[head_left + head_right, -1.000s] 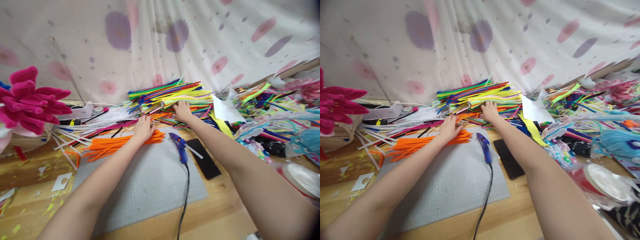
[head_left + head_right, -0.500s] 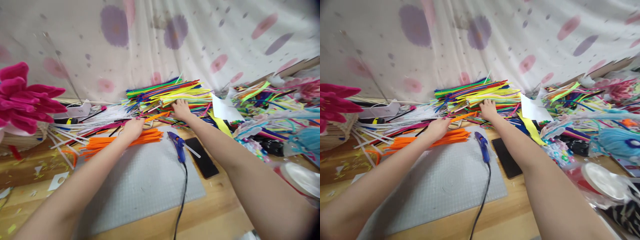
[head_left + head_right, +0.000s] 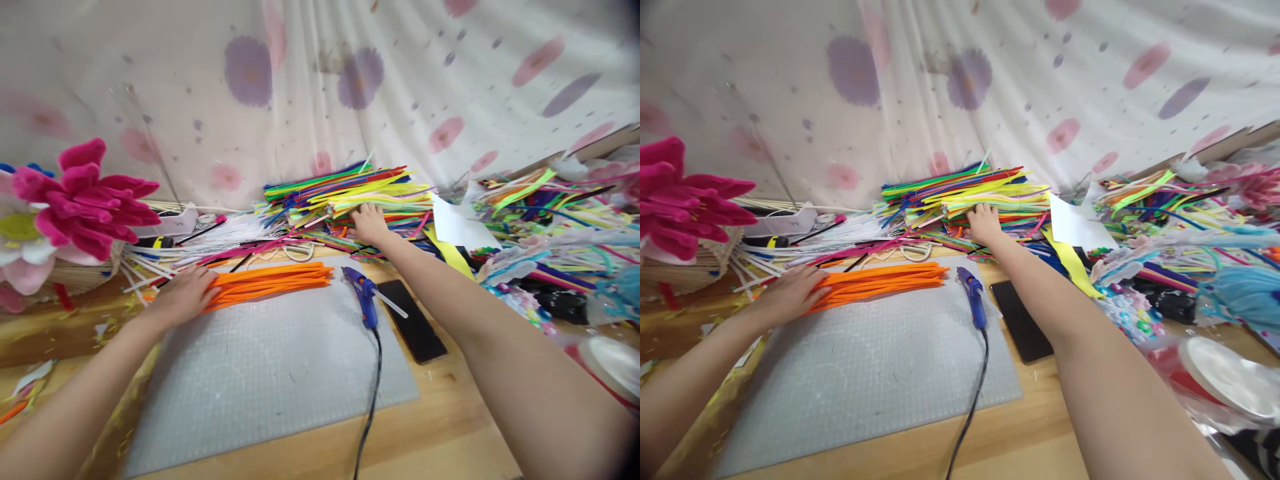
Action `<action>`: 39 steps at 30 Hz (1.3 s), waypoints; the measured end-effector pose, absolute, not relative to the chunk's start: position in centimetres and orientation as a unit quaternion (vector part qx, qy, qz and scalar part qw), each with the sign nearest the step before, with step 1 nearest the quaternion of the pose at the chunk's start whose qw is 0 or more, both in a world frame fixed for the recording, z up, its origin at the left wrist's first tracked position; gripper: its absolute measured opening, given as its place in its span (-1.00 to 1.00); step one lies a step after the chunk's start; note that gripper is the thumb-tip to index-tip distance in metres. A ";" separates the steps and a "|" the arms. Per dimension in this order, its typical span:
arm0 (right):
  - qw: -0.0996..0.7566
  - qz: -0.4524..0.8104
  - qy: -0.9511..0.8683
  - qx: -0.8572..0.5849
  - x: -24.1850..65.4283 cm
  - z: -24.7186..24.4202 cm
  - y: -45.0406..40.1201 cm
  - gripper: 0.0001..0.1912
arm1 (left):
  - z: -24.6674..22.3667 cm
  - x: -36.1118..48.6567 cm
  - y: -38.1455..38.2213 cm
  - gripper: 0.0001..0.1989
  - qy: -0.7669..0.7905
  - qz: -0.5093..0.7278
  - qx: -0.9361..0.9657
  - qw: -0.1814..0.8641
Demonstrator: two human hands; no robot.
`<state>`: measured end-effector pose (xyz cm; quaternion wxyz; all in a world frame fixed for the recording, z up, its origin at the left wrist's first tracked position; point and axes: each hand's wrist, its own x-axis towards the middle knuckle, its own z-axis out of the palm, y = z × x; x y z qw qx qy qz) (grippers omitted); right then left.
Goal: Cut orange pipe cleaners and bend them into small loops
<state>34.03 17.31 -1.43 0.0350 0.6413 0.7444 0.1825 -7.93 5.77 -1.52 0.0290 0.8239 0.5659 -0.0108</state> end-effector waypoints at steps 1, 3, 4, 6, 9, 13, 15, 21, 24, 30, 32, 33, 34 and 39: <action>0.037 0.182 0.745 0.640 34.0 -1.4 17.3 -0.53 | -1.2 -7.0 6.1 -0.68 0.554 0.006 0.832 0.014; 0.036 0.189 0.747 0.637 34.0 -1.3 17.2 -0.54 | -0.4 -4.0 6.9 -0.61 0.528 0.059 0.847 0.002; 0.034 0.195 0.747 0.635 33.9 -1.2 17.1 -0.55 | -0.1 -2.0 7.5 -0.62 0.513 0.090 0.853 0.011; 0.029 0.208 0.748 0.629 33.8 -0.9 17.0 -0.56 | 0.2 2.8 8.8 -0.68 0.494 0.143 0.856 0.054; 0.033 0.214 0.749 0.626 33.6 -0.2 16.9 -0.55 | -0.3 10.4 11.5 -0.76 0.493 0.188 0.840 0.131; 0.046 0.204 0.751 0.626 33.7 0.7 17.1 -0.57 | -2.2 17.3 15.0 -0.77 0.563 0.208 0.782 0.166; 0.051 0.198 0.756 0.622 33.8 0.9 17.2 -0.59 | -3.0 18.8 16.2 -0.79 0.594 0.220 0.753 0.179; 0.039 0.200 0.762 0.615 34.0 0.5 17.5 -0.60 | -4.1 19.4 17.2 -0.81 0.627 0.248 0.717 0.177; 0.038 0.195 0.757 0.623 33.9 0.4 17.6 -0.60 | -4.1 19.3 17.1 -0.78 0.622 0.211 0.737 0.160; 0.040 0.194 0.752 0.628 33.7 0.5 17.7 -0.61 | -3.9 19.2 16.7 -0.72 0.585 0.184 0.786 0.081; 0.040 0.194 0.752 0.629 33.6 0.6 17.8 -0.61 | -3.9 19.1 16.5 -0.70 0.579 0.194 0.789 0.073; 0.042 0.194 0.751 0.630 33.6 0.6 17.8 -0.61 | -3.8 19.0 16.4 -0.71 0.580 0.199 0.787 0.072; 0.044 0.193 0.750 0.631 33.6 0.6 17.8 -0.61 | -3.7 18.7 16.3 -0.71 0.582 0.202 0.784 0.072; 0.058 0.187 0.750 0.632 33.6 0.6 18.0 -0.59 | -2.2 14.1 14.1 -0.78 0.575 0.196 0.790 0.086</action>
